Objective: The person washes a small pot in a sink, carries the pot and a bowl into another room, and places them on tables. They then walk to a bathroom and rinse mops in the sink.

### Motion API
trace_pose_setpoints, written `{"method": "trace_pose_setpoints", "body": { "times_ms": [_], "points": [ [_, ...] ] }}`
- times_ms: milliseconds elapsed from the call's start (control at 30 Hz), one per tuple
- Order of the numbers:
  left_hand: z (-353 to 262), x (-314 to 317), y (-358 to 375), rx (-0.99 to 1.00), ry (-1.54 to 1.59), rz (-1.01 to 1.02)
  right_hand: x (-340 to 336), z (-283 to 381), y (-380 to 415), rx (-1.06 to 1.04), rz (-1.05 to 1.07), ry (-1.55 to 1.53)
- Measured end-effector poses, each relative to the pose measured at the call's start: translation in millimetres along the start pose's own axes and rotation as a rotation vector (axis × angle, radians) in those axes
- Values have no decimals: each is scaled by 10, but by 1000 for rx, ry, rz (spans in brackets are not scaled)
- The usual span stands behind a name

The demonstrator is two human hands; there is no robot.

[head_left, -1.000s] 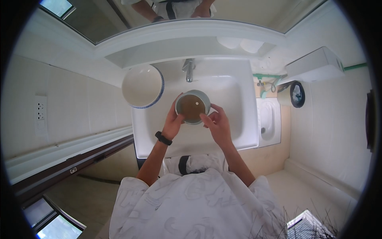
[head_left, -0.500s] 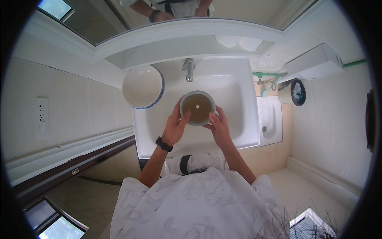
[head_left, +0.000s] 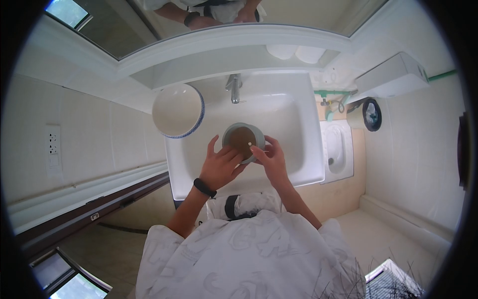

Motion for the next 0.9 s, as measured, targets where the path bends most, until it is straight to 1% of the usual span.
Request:
{"method": "trace_pose_setpoints", "body": {
  "times_ms": [33, 67, 100, 133, 167, 233, 267, 333, 367, 400, 433, 467, 500, 533, 633, 700, 733, 800, 833, 900],
  "points": [
    [-10, 16, -13, 72, -7, -17, 1, 5, 9, -3, 2, 3],
    [38, 33, 9, 70, -9, -23, -3, -71, 17, 101, 9, -60],
    [90, 61, 11, 73, 95, 34, -1, -137, 25, 202, 16, -123],
    [130, 89, 7, 79, 198, 92, 2, -127, 40, 195, 18, -121],
    [166, 54, 14, 81, 195, 88, 9, -114, 66, 166, 22, -123],
    [393, -308, -69, -176, 503, -170, -10, -80, 61, 110, 5, -88],
    [409, -274, -134, -169, 502, -167, -27, -78, 42, 106, 2, -93],
    [669, -190, -149, -424, 458, -301, -31, -81, 26, 101, 0, -36],
    [764, 21, -179, -462, 505, -112, -14, -82, 34, 99, 3, -37],
    [825, 80, -218, -464, 500, -117, 5, -66, 35, 88, -2, 28],
    [833, 205, -303, -435, 295, 40, 20, -36, 25, 74, -9, 93],
    [841, 328, -358, -402, 93, 196, 36, -14, 37, 71, -7, 95],
    [811, 288, -431, -338, 70, 132, 40, 22, 70, 47, -35, 139],
    [805, 303, -462, -333, 71, 132, 25, 56, 86, 22, -66, 181],
    [737, 330, -508, -283, 143, 113, -16, 38, 93, 7, -83, 169],
    [726, 339, -491, -270, 298, 79, -22, 11, 95, 1, -77, 190],
    [726, 338, -479, -267, 299, 83, -17, 11, 92, -11, -70, 215],
    [696, 362, -428, -249, 457, 112, -10, -55, 103, 7, -66, 194],
    [706, 348, -402, -252, 456, 114, 2, -96, 108, 25, -60, 179],
    [710, 420, -326, -307, 619, 207, 10, -139, 115, 29, -60, 190]
  ]
}}
Point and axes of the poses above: each hand's wrist, its own y-axis away from the middle knuckle, its own x-axis out of the palm, z = x × y, the point moved 8 cm from there along -y, towards the middle knuckle, and after that the axes turned 8 degrees about x, right-handed, at the moved point
